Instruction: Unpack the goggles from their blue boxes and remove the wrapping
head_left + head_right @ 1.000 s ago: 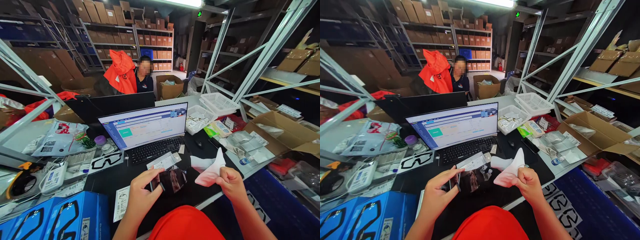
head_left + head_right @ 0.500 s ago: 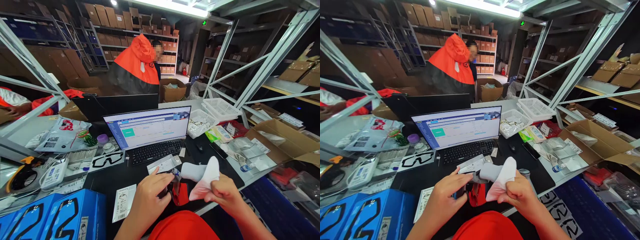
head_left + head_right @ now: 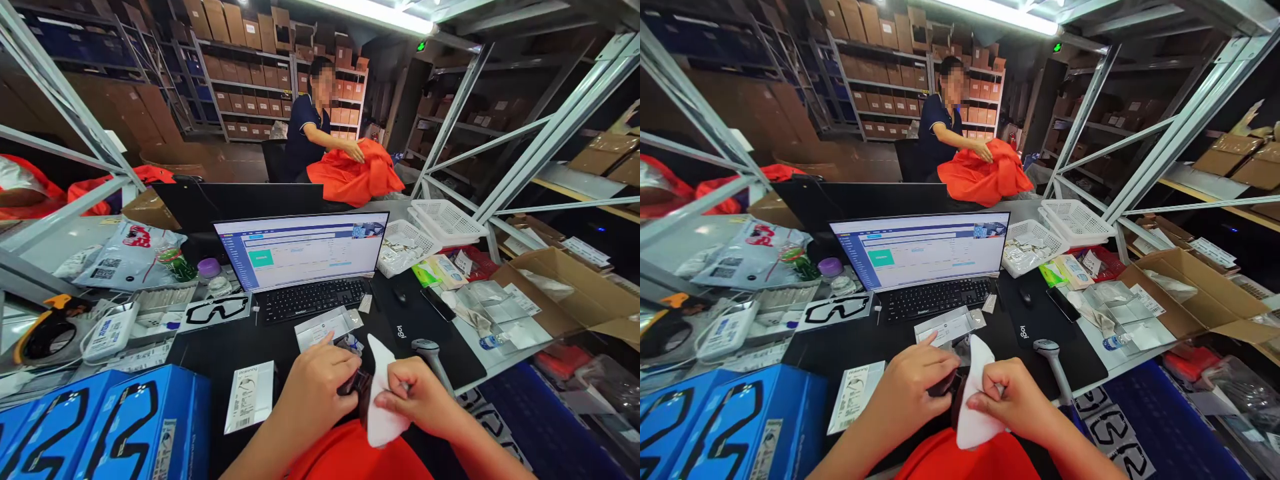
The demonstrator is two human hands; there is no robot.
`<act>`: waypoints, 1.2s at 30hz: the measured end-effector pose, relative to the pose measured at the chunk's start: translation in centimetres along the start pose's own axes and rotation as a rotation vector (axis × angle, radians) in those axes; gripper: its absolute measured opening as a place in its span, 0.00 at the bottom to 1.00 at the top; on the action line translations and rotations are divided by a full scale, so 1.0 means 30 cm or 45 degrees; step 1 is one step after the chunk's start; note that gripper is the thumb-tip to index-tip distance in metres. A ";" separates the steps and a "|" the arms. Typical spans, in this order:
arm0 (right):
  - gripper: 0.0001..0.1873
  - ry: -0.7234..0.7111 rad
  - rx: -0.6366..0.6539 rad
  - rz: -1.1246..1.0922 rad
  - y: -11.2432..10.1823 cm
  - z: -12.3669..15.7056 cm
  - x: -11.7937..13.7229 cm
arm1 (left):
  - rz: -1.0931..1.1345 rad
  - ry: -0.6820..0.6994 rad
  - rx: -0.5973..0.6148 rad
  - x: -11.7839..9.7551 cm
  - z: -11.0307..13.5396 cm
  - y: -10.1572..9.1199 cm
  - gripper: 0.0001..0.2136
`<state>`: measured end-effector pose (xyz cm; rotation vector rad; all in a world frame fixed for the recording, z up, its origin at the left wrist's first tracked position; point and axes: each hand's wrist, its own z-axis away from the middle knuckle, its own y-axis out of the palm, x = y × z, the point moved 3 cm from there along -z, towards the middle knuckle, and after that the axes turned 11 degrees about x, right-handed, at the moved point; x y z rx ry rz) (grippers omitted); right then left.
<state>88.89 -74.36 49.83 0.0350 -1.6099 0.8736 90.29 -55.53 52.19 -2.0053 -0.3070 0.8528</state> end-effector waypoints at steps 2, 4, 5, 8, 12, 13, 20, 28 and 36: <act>0.25 0.094 -0.016 0.045 0.027 -0.039 0.010 | -0.069 0.052 0.035 0.001 -0.006 0.033 0.08; 0.24 0.132 -0.007 0.053 0.041 -0.069 0.013 | -0.063 0.046 0.044 0.017 -0.003 0.051 0.08; 0.24 0.128 0.034 0.018 0.044 -0.077 0.010 | -0.030 0.015 0.049 0.029 0.001 0.052 0.08; 0.27 0.094 0.246 -0.202 0.034 -0.067 -0.012 | 0.093 -0.088 0.046 0.060 0.023 0.033 0.09; 0.29 0.011 0.403 -0.300 -0.016 -0.033 -0.042 | 0.179 -0.120 -0.002 0.063 0.043 0.001 0.13; 0.29 -0.024 0.418 -0.277 -0.030 -0.030 -0.043 | 0.191 -0.127 -0.008 0.061 0.043 -0.003 0.13; 0.30 -0.084 0.415 -0.301 -0.057 -0.020 -0.025 | 0.132 -0.063 -0.035 0.043 0.017 -0.029 0.14; 0.31 -0.147 -0.201 -0.548 0.021 -0.009 -0.030 | -0.312 -0.469 -0.445 0.009 0.130 -0.075 0.22; 0.30 -0.182 -0.312 -0.671 0.107 -0.034 0.039 | -0.220 -0.406 -0.125 -0.053 0.201 0.044 0.34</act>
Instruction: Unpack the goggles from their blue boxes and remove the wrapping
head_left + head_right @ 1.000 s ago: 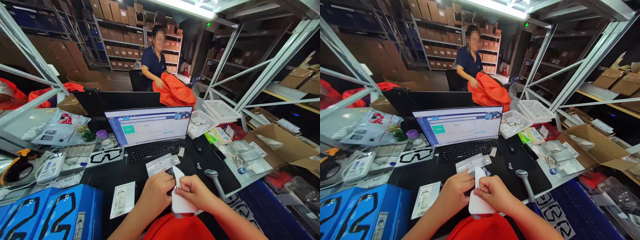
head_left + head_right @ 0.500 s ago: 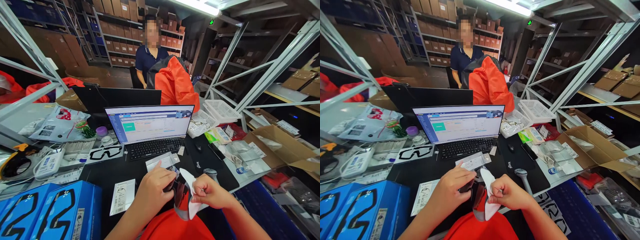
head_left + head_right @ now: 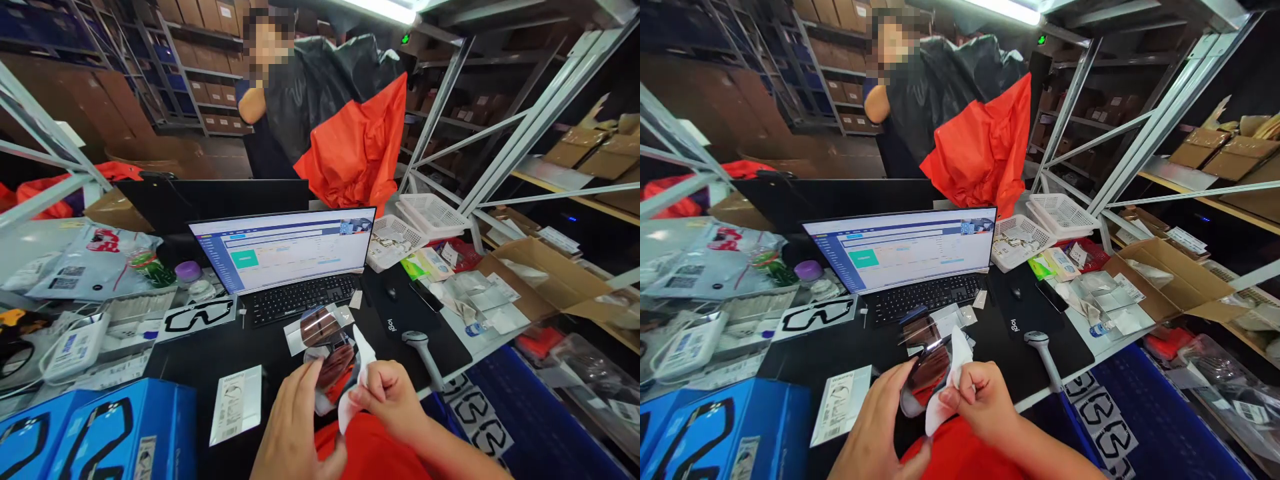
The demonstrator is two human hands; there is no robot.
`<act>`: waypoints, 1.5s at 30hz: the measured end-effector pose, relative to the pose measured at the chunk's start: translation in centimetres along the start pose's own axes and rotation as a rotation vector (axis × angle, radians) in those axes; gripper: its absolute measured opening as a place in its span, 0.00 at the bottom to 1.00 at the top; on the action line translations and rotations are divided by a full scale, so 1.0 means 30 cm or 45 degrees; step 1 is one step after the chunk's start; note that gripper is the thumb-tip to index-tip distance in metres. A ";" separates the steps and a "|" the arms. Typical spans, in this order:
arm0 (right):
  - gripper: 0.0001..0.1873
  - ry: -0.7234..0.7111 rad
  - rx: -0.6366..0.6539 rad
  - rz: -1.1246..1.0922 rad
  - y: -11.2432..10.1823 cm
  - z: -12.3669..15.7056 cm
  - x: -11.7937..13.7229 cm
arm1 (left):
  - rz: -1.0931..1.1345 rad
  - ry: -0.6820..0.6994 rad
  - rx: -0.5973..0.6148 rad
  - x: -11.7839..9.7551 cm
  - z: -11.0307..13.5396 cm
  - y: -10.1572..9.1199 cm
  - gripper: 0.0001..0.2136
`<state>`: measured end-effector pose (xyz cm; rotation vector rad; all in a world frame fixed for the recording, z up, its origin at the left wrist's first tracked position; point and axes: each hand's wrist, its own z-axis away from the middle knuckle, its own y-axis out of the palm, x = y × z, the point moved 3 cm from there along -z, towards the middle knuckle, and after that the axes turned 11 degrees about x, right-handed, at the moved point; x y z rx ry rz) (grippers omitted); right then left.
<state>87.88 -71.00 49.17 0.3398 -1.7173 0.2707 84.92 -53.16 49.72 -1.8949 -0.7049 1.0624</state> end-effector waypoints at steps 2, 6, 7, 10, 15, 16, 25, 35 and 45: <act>0.30 0.015 -0.022 -0.070 0.014 0.001 0.000 | -0.063 -0.023 -0.029 -0.005 -0.002 0.013 0.35; 0.30 0.011 -0.032 -0.109 0.029 0.010 -0.005 | -0.199 -0.013 -0.140 -0.014 -0.015 0.033 0.34; 0.30 0.005 -0.037 -0.097 0.030 0.013 -0.006 | -0.225 -0.009 -0.164 -0.018 -0.019 0.037 0.33; 0.29 -0.001 -0.051 -0.053 0.034 0.017 -0.012 | -0.270 -0.009 -0.211 -0.026 -0.031 0.046 0.30; 0.30 0.024 -0.080 -0.030 0.039 0.023 -0.037 | -0.320 0.048 -0.226 -0.032 -0.048 0.045 0.26; 0.30 0.028 -0.074 -0.028 0.040 0.026 -0.044 | -0.335 0.056 -0.226 -0.032 -0.050 0.042 0.25; 0.29 0.007 -0.074 0.141 0.050 0.041 -0.057 | -0.317 0.064 -0.201 -0.038 -0.065 0.034 0.23; 0.29 0.046 -0.172 0.160 0.044 0.038 -0.023 | -0.192 0.176 -0.006 -0.007 -0.064 0.024 0.23; 0.32 0.377 -0.213 -0.499 -0.071 -0.084 0.014 | 0.503 -0.152 0.676 0.011 -0.071 0.050 0.33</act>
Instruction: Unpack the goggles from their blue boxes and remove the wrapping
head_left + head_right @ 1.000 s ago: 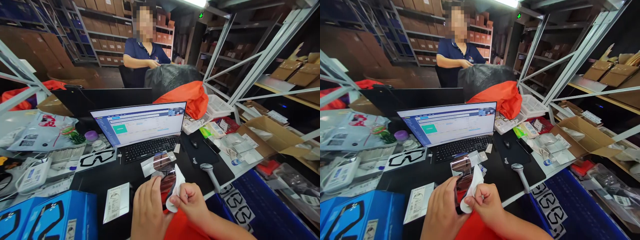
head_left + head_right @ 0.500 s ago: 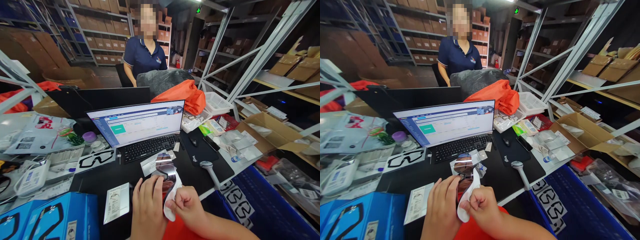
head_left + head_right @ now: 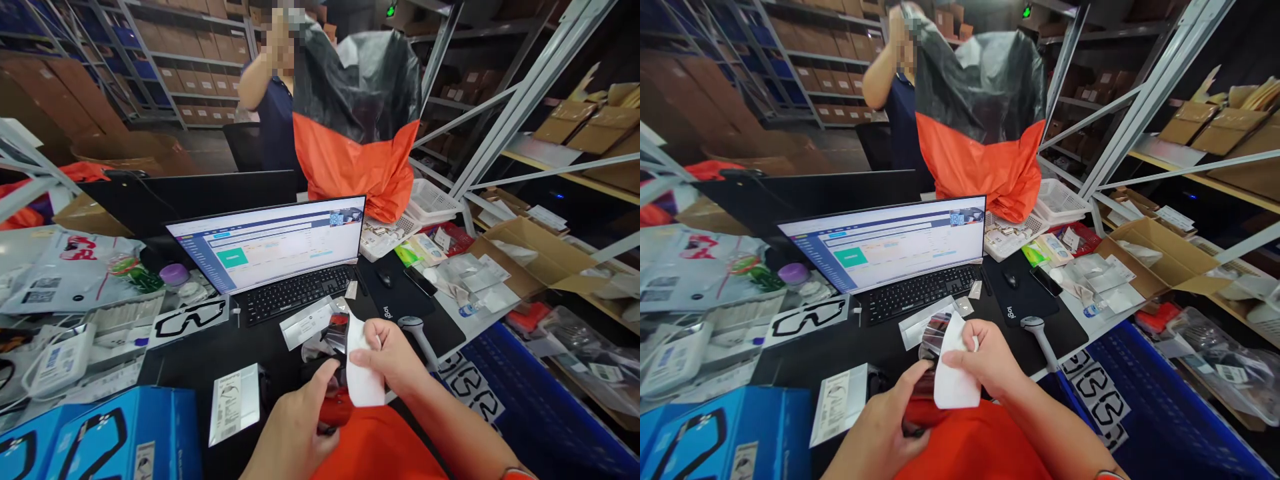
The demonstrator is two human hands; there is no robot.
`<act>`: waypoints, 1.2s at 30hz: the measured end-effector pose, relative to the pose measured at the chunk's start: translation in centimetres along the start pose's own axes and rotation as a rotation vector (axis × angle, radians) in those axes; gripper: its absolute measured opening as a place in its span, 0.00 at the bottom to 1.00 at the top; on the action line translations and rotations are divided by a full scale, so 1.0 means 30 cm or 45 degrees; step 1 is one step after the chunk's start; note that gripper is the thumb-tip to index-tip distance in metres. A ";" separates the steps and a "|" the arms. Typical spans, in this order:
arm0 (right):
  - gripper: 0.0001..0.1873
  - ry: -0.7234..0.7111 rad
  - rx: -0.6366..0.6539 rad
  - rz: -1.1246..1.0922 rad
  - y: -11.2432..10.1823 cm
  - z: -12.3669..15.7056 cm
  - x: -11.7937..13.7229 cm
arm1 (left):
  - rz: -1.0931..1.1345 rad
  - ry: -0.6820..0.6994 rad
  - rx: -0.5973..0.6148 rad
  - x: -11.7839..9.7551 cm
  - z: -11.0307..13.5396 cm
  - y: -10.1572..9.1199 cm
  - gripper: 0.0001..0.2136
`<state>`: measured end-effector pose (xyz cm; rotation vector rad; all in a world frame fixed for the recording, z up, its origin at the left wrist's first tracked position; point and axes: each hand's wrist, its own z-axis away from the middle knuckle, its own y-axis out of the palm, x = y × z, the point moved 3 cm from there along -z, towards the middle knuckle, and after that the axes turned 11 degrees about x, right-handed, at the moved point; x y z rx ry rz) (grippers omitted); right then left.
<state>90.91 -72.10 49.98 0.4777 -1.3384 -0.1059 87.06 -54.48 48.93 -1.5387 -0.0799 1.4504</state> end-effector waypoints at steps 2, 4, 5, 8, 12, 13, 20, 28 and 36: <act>0.32 0.007 -0.017 -0.062 -0.007 -0.022 0.000 | 0.097 -0.040 0.044 -0.004 -0.004 -0.002 0.32; 0.32 -0.005 -0.039 -0.079 -0.011 -0.039 -0.005 | 0.189 -0.050 0.056 -0.001 -0.007 0.001 0.32; 0.32 -0.019 -0.058 -0.066 -0.012 -0.044 -0.009 | 0.235 -0.057 0.052 0.004 -0.009 0.006 0.32; 0.28 -0.096 -0.166 0.105 -0.004 -0.029 -0.036 | 0.324 -0.100 0.015 0.031 -0.011 0.034 0.33; 0.23 -0.173 -0.217 0.528 0.048 0.057 -0.108 | 0.288 -0.152 -0.111 0.067 -0.005 0.062 0.34; 0.23 -0.218 -0.165 0.628 0.067 0.079 -0.124 | 0.276 -0.158 -0.122 0.071 -0.002 0.062 0.33; 0.32 -0.139 -0.014 0.397 0.040 0.068 -0.085 | 0.344 -0.067 0.033 0.050 0.003 0.024 0.31; 0.34 -0.002 -0.116 -0.032 -0.018 -0.035 -0.071 | 0.374 -0.117 0.078 0.050 -0.016 0.040 0.31; 0.26 -0.368 0.019 0.835 0.066 0.109 -0.165 | 0.399 -0.197 -0.087 0.086 -0.002 0.058 0.26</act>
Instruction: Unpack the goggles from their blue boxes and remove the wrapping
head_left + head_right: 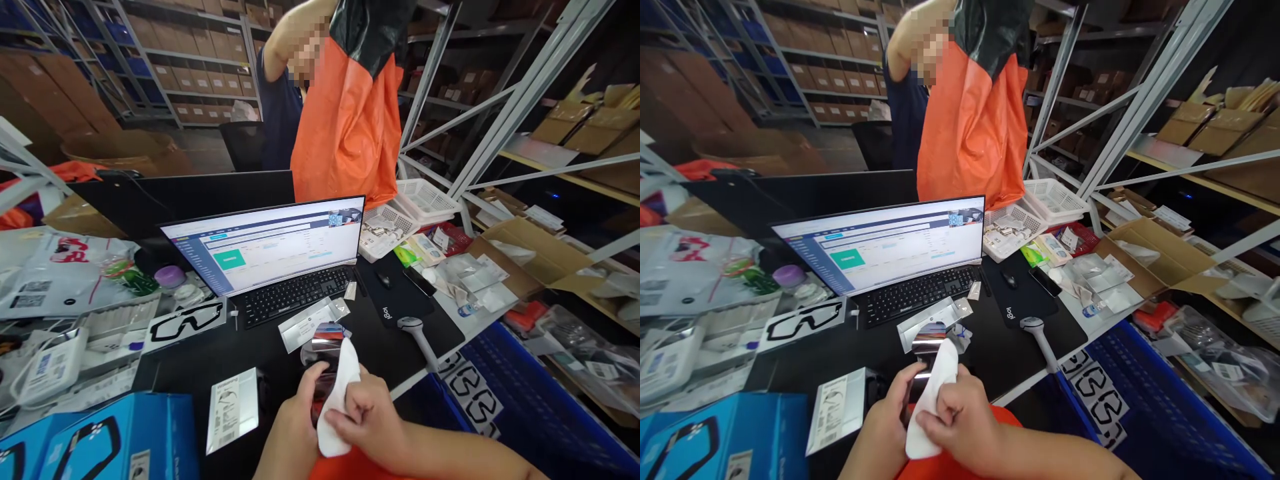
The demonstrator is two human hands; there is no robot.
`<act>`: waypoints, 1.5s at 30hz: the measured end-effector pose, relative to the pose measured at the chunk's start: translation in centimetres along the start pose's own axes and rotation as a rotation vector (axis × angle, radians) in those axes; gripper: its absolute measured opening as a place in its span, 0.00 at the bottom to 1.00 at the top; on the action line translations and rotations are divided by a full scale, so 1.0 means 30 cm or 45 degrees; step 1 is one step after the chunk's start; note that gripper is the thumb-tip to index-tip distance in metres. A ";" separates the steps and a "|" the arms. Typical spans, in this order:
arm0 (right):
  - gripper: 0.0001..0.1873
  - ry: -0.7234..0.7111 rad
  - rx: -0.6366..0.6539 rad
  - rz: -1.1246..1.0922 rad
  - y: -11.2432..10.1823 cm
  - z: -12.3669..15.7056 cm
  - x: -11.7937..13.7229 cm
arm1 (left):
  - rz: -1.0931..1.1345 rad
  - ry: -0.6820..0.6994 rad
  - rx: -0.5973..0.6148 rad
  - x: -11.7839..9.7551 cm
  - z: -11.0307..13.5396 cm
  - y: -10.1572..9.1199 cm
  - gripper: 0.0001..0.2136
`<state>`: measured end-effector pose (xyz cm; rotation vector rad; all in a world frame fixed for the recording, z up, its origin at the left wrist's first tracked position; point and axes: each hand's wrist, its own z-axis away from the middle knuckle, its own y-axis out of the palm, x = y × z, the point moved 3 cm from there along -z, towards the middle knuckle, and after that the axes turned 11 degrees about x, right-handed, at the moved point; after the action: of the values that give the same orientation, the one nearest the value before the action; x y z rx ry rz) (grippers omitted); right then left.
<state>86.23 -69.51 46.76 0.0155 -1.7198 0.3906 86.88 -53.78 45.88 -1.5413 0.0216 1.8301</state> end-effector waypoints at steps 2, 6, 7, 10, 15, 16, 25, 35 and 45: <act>0.27 -0.019 0.020 -0.023 -0.012 -0.005 -0.002 | -0.004 0.028 0.020 -0.009 0.002 -0.005 0.25; 0.31 0.310 -0.060 -0.513 -0.095 -0.089 -0.033 | 0.109 0.040 0.272 -0.026 0.005 0.015 0.30; 0.32 0.379 -0.073 -0.649 -0.110 -0.111 -0.039 | 0.167 0.028 0.336 -0.028 0.006 0.021 0.30; 0.32 0.412 -0.092 -0.841 -0.124 -0.147 -0.043 | 0.236 0.025 0.365 -0.028 0.006 0.029 0.27; 0.25 0.236 -0.267 -0.376 -0.089 -0.076 -0.019 | 0.021 0.055 0.197 -0.011 0.005 0.038 0.27; 0.24 0.153 -0.270 -0.243 -0.077 -0.055 -0.008 | -0.018 0.087 0.137 -0.008 0.006 0.036 0.28; 0.28 -0.369 -0.049 0.030 -0.050 -0.022 0.044 | -0.141 0.257 -0.045 -0.001 0.010 -0.007 0.24; 0.34 0.338 -0.122 -0.925 -0.133 -0.165 -0.055 | 0.020 0.147 0.267 -0.009 0.008 0.012 0.26; 0.34 0.311 -0.077 -1.091 -0.171 -0.134 -0.120 | 0.023 0.192 -0.059 0.012 0.029 0.000 0.25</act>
<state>91.91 -74.00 45.12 0.6140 -1.3327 -0.2873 86.13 -53.22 45.81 -1.7139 0.0651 1.7356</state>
